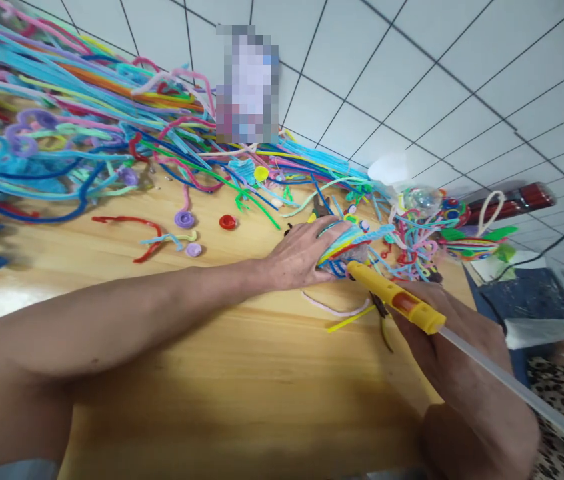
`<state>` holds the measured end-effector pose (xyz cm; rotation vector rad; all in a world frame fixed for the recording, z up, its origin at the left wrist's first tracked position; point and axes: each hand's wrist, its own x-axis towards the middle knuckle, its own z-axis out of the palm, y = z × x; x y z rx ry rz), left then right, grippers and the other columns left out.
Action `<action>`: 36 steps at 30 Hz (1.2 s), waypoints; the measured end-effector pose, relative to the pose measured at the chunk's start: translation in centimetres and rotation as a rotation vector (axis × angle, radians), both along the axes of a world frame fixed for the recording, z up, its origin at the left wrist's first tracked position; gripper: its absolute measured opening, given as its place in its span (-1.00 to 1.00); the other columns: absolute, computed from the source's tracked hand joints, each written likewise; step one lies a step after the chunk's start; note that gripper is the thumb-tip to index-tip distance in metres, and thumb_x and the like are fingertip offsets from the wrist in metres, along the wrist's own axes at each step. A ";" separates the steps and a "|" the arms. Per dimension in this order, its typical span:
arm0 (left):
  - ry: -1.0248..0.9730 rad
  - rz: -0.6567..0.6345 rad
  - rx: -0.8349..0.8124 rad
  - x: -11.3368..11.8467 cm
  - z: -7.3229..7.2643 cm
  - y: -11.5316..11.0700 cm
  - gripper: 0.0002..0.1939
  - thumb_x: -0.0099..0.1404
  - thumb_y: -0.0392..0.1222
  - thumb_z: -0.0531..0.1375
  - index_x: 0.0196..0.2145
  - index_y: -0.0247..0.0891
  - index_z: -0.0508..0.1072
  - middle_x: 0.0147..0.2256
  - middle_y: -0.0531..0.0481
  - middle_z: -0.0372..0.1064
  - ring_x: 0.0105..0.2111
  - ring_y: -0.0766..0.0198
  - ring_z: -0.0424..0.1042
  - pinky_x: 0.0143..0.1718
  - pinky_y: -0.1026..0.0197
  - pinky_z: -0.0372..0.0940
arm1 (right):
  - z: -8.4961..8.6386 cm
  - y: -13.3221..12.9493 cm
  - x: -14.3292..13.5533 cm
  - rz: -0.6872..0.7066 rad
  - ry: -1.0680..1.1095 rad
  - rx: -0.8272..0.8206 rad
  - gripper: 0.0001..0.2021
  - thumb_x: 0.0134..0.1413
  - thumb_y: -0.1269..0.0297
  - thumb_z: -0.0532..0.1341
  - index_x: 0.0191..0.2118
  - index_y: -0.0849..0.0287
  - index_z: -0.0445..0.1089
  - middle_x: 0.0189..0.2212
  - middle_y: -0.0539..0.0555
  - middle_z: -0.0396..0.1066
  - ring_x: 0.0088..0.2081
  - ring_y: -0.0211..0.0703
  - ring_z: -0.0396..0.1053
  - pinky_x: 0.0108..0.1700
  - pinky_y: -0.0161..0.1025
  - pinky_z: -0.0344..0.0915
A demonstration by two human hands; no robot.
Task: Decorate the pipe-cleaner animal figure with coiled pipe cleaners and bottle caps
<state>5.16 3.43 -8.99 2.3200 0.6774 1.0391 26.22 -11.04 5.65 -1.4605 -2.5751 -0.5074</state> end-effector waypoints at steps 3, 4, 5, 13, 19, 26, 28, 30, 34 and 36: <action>0.022 0.013 0.015 0.0 -0.1 0.0 -0.04 0.35 0.13 0.39 0.50 -0.17 0.05 0.45 -0.42 0.11 0.37 -0.30 0.30 0.32 -0.36 0.29 | -0.2 0.0 -0.4 0.009 -0.030 0.012 -0.82 0.48 0.31 0.15 0.07 0.17 0.41 -0.17 0.16 0.63 -0.24 -0.03 0.62 -0.29 -0.18 0.39; 0.025 0.015 0.016 0.1 -0.2 0.0 -0.03 0.34 0.12 0.40 0.51 -0.14 0.04 0.45 -0.41 0.11 0.37 -0.30 0.30 0.32 -0.37 0.29 | -0.3 0.0 -0.5 0.016 -0.038 0.012 -0.81 0.48 0.32 0.15 0.08 0.18 0.41 -0.17 0.16 0.63 -0.24 -0.02 0.62 -0.28 -0.18 0.38; 0.023 0.014 0.016 0.1 -0.3 0.0 -0.02 0.33 0.10 0.41 0.51 -0.12 0.03 0.46 -0.40 0.10 0.38 -0.30 0.29 0.31 -0.38 0.29 | -0.3 0.1 -0.7 0.023 -0.047 0.015 -0.81 0.47 0.33 0.14 0.08 0.20 0.41 -0.18 0.17 0.63 -0.24 -0.02 0.62 -0.28 -0.18 0.38; 0.014 0.017 0.039 0.1 -0.5 0.0 -0.04 0.34 0.07 0.39 0.51 -0.12 0.03 0.46 -0.42 0.07 0.38 -0.32 0.28 0.28 -0.38 0.33 | -1.0 0.1 -0.9 0.042 -0.080 0.054 -0.80 0.49 0.34 0.12 0.08 0.22 0.42 -0.20 0.16 0.62 -0.22 -0.04 0.60 -0.19 -0.19 0.38; 0.038 0.023 0.036 0.1 -0.4 0.0 -0.04 0.34 0.11 0.38 0.51 -0.18 0.04 0.46 -0.43 0.06 0.37 -0.33 0.30 0.28 -0.37 0.34 | -0.8 -0.1 -0.9 0.001 -0.080 0.071 -0.81 0.48 0.33 0.15 0.07 0.24 0.43 -0.20 0.18 0.62 -0.24 -0.03 0.60 -0.26 -0.19 0.35; 0.036 0.018 0.023 0.0 -0.4 0.0 0.00 0.31 0.12 0.41 0.52 -0.12 0.04 0.47 -0.39 0.07 0.37 -0.31 0.30 0.29 -0.36 0.33 | -1.0 -0.1 -0.9 0.028 -0.063 0.052 -0.82 0.48 0.34 0.16 0.07 0.22 0.41 -0.22 0.14 0.61 -0.28 -0.07 0.57 -0.24 -0.20 0.36; 0.025 0.014 0.025 0.0 -0.5 0.1 0.00 0.31 0.13 0.41 0.52 -0.09 0.03 0.46 -0.38 0.07 0.37 -0.31 0.30 0.29 -0.36 0.33 | -0.9 -0.1 -1.0 0.028 -0.065 0.060 -0.84 0.48 0.33 0.17 0.06 0.21 0.41 -0.24 0.14 0.60 -0.30 -0.06 0.56 -0.26 -0.19 0.35; 0.017 0.015 0.034 0.0 -0.6 0.1 -0.03 0.34 0.12 0.39 0.52 -0.10 0.04 0.46 -0.39 0.08 0.36 -0.30 0.31 0.28 -0.35 0.33 | -0.8 -0.1 -1.0 0.029 -0.071 0.062 -0.83 0.48 0.33 0.16 0.06 0.22 0.41 -0.23 0.15 0.60 -0.27 -0.04 0.57 -0.25 -0.19 0.36; 0.020 0.019 0.034 0.1 -0.6 0.1 -0.03 0.33 0.14 0.39 0.52 -0.12 0.05 0.45 -0.40 0.09 0.36 -0.30 0.31 0.28 -0.34 0.34 | -0.7 0.1 -1.2 0.050 -0.080 0.061 -0.83 0.50 0.33 0.13 0.06 0.22 0.40 -0.23 0.15 0.60 -0.27 -0.06 0.57 -0.22 -0.19 0.38; 0.024 0.016 0.030 0.1 -0.6 0.1 -0.01 0.32 0.14 0.40 0.52 -0.10 0.03 0.46 -0.39 0.08 0.37 -0.30 0.31 0.29 -0.35 0.33 | -0.8 0.1 -1.2 0.052 -0.088 0.058 -0.84 0.51 0.33 0.12 0.06 0.19 0.40 -0.23 0.13 0.60 -0.27 -0.07 0.56 -0.22 -0.19 0.37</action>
